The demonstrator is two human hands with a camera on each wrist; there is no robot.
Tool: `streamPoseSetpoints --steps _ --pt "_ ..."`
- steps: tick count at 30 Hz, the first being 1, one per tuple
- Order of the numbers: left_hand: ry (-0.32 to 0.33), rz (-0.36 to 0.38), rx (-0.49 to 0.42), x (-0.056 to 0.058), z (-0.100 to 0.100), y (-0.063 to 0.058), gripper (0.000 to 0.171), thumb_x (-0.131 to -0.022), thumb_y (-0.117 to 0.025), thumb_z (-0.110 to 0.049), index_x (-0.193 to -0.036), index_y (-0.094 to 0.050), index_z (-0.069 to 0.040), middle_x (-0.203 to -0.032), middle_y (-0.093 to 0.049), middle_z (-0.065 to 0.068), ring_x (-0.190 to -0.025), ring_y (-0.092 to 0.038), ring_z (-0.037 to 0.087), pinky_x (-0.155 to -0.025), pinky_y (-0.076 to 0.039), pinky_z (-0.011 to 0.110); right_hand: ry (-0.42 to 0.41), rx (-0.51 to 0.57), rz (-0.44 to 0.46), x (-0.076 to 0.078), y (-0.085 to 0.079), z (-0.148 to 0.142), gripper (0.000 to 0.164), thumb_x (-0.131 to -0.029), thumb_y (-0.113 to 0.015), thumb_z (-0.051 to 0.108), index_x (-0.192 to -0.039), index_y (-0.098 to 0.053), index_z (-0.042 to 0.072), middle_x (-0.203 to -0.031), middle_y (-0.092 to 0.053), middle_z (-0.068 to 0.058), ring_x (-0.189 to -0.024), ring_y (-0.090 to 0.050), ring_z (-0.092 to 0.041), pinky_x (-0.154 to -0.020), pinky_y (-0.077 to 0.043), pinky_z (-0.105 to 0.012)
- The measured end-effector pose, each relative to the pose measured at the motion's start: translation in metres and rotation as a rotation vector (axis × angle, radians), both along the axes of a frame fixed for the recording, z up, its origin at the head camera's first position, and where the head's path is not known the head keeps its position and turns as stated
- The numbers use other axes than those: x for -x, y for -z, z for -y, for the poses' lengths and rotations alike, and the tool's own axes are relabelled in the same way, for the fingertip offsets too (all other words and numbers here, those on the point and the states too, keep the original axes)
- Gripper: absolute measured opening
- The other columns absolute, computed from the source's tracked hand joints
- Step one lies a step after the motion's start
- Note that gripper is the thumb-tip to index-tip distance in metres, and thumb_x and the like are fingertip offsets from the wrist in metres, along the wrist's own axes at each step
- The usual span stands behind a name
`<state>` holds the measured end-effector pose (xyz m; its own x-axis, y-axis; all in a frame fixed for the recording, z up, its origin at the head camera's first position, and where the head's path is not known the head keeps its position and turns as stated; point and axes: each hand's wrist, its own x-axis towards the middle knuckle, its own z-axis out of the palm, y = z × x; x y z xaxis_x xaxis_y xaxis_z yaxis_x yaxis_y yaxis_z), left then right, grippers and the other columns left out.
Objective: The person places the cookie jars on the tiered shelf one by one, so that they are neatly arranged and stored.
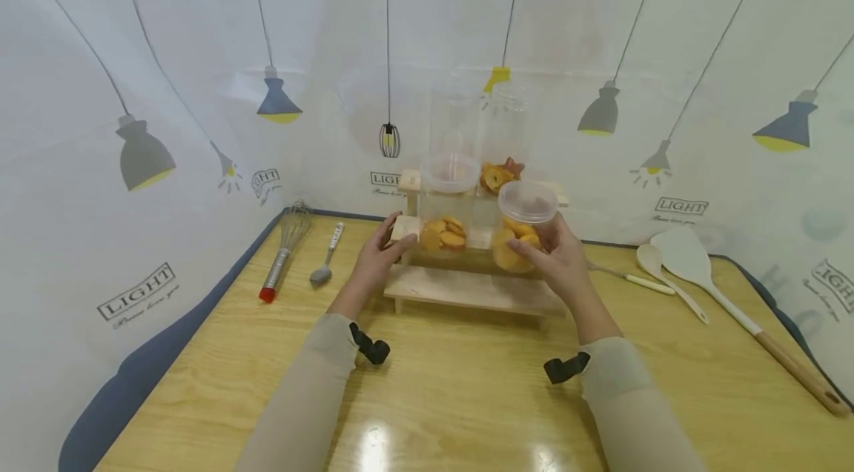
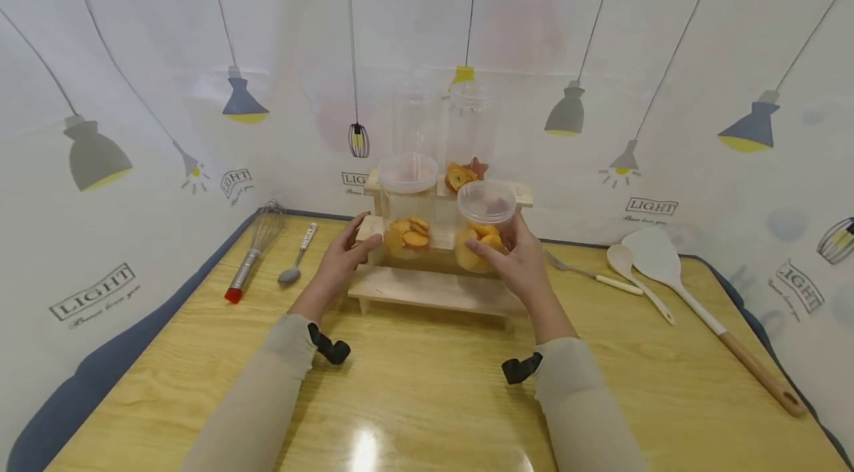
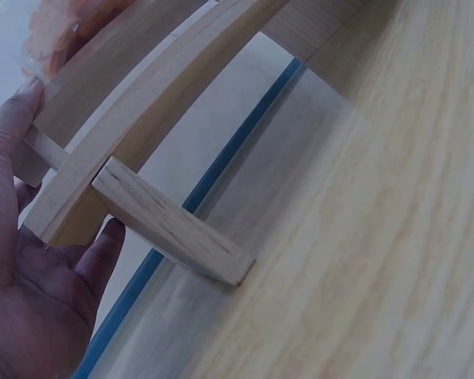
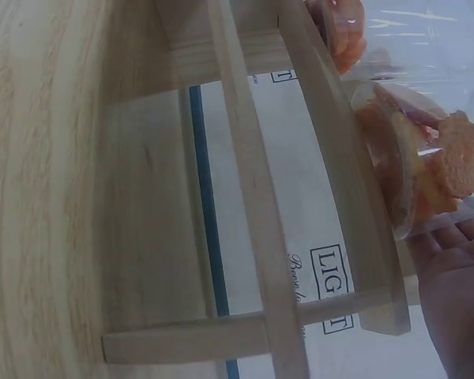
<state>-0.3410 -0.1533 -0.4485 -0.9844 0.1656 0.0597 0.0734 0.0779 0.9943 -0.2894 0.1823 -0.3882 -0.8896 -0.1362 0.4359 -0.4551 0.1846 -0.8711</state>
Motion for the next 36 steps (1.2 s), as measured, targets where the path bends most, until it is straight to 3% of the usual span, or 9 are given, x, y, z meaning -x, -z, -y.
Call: streamPoseSetpoints --steps 8,15,22,23,29,30,36 --pt "-0.023 -0.035 0.006 -0.004 -0.001 0.002 0.08 -0.088 -0.071 -0.058 -0.155 -0.032 -0.044 -0.166 -0.021 0.005 -0.141 -0.042 0.026 -0.102 -0.047 0.047 0.026 -0.093 0.014 -0.017 -0.014 0.007 0.066 -0.094 -0.074 0.02 -0.151 -0.043 0.01 -0.152 -0.047 -0.014 -0.142 -0.041 -0.029 -0.114 -0.033 -0.047" --pt "-0.024 -0.04 -0.005 -0.006 -0.002 0.002 0.081 -0.087 -0.072 -0.059 -0.155 -0.033 -0.043 -0.166 -0.021 0.006 -0.142 -0.041 0.029 -0.102 -0.047 0.048 0.01 -0.122 -0.024 -0.024 -0.018 0.007 0.062 -0.098 -0.068 0.017 -0.153 -0.042 0.007 -0.151 -0.047 -0.018 -0.141 -0.043 -0.032 -0.108 -0.041 -0.034" --pt "-0.007 -0.021 -0.011 -0.004 0.0 0.0 0.081 -0.09 -0.071 -0.054 -0.158 -0.029 -0.039 -0.167 -0.016 0.0 -0.144 -0.037 0.027 -0.105 -0.045 0.048 0.028 -0.207 -0.016 -0.023 -0.02 0.005 0.061 -0.1 -0.065 0.022 -0.154 -0.041 0.007 -0.151 -0.045 -0.016 -0.14 -0.043 -0.031 -0.105 -0.044 -0.034" --pt "-0.003 -0.012 -0.009 -0.006 0.0 -0.004 0.081 -0.091 -0.071 -0.052 -0.158 -0.028 -0.038 -0.167 -0.016 0.001 -0.144 -0.037 0.028 -0.105 -0.045 0.047 0.03 -0.208 -0.021 -0.02 -0.016 0.004 0.06 -0.1 -0.065 0.024 -0.154 -0.041 0.009 -0.151 -0.046 -0.014 -0.14 -0.043 -0.03 -0.105 -0.044 -0.034" --pt "-0.024 -0.033 0.003 -0.004 0.002 0.001 0.085 -0.088 -0.072 -0.058 -0.159 -0.03 -0.036 -0.167 -0.019 0.004 -0.143 -0.039 0.03 -0.103 -0.047 0.048 0.028 -0.221 -0.058 0.0 0.007 -0.003 0.059 -0.1 -0.064 0.032 -0.154 -0.044 0.021 -0.15 -0.049 -0.009 -0.136 -0.049 -0.027 -0.103 -0.046 -0.031" --pt "-0.033 -0.046 0.005 -0.002 0.002 0.005 0.086 -0.086 -0.072 -0.061 -0.158 -0.031 -0.037 -0.166 -0.019 0.003 -0.143 -0.039 0.03 -0.103 -0.047 0.048 0.02 -0.222 -0.055 0.0 0.007 -0.002 0.06 -0.1 -0.064 0.032 -0.154 -0.043 0.02 -0.15 -0.049 -0.011 -0.136 -0.049 -0.028 -0.102 -0.046 -0.032" --pt "-0.039 -0.052 0.012 -0.004 0.003 0.005 0.083 -0.087 -0.072 -0.059 -0.157 -0.032 -0.039 -0.165 -0.023 0.006 -0.138 -0.045 0.028 -0.102 -0.048 0.047 -0.036 -0.222 -0.046 0.001 0.008 0.002 0.065 -0.102 -0.062 0.026 -0.158 -0.032 0.015 -0.155 -0.041 -0.015 -0.139 -0.045 -0.03 -0.105 -0.043 -0.03"
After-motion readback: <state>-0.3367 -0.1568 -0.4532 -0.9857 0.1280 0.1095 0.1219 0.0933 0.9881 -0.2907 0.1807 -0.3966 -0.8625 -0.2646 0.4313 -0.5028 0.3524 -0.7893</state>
